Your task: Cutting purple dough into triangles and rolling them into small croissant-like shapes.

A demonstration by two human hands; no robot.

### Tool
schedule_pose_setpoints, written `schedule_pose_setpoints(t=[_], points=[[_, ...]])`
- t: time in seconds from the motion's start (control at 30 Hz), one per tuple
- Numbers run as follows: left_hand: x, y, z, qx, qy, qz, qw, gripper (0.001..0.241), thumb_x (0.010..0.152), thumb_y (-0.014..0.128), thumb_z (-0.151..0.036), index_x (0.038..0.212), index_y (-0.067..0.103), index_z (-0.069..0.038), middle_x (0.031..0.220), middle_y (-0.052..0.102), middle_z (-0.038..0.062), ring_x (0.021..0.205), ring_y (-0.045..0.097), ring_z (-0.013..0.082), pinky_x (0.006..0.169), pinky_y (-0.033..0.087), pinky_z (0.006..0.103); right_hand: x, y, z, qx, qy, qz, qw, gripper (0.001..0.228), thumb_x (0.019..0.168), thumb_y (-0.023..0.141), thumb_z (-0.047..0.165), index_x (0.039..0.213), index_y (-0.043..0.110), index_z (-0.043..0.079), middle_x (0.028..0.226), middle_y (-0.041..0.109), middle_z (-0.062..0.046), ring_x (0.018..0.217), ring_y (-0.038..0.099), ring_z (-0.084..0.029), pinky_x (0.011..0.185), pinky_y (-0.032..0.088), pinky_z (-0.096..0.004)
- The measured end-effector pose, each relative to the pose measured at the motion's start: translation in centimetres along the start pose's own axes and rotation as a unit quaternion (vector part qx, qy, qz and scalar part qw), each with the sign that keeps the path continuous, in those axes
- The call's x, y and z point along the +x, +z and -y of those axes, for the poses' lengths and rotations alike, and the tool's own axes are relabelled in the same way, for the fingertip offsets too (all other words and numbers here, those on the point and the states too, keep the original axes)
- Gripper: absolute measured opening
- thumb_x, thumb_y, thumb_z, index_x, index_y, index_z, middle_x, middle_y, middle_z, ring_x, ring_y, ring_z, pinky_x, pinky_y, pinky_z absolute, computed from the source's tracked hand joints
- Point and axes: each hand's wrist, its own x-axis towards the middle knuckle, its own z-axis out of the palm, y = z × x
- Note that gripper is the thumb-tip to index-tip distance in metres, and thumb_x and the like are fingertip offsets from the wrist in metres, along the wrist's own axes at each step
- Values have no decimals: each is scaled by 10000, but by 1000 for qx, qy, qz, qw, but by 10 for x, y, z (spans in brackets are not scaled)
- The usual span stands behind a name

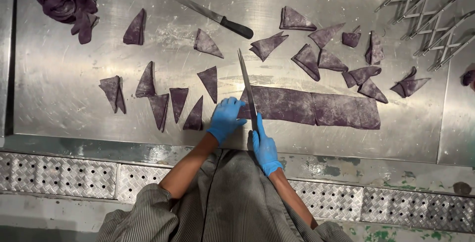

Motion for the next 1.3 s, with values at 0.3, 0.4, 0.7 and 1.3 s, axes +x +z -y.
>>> schedule_pose_setpoints(t=[0.3,0.4,0.7,1.3], points=[[122,18,-10,68,132,73,986,637,1033,517,-441,1580,386,-144,1661,290,175,1555,207,371,1249,159,574,5,15,8,-51,25,-4,998,658,1032,494,262,1631,224,237,762,660,-315,648,619,-523,597,441,-622],[136,21,-11,131,162,148,967,669,1029,468,-471,1610,303,-185,1674,238,145,1560,162,342,1227,103,646,10,25,7,-58,56,-2,997,668,1028,495,258,1631,207,247,756,670,-306,652,623,-520,606,445,-626],[77,34,1,2,5,-28,1000,668,1007,572,-376,1558,346,-71,1557,380,186,1444,333,365,1177,262,572,8,40,-8,-79,48,-21,995,666,1026,504,253,1627,218,250,814,677,-308,683,620,-529,614,458,-630],[4,67,14,-202,-210,-91,952,268,788,787,-225,892,638,-28,805,645,146,751,623,323,691,511,442,4,24,8,-25,51,-37,998,636,1029,510,259,1618,267,258,753,648,-326,669,615,-524,607,434,-612]])
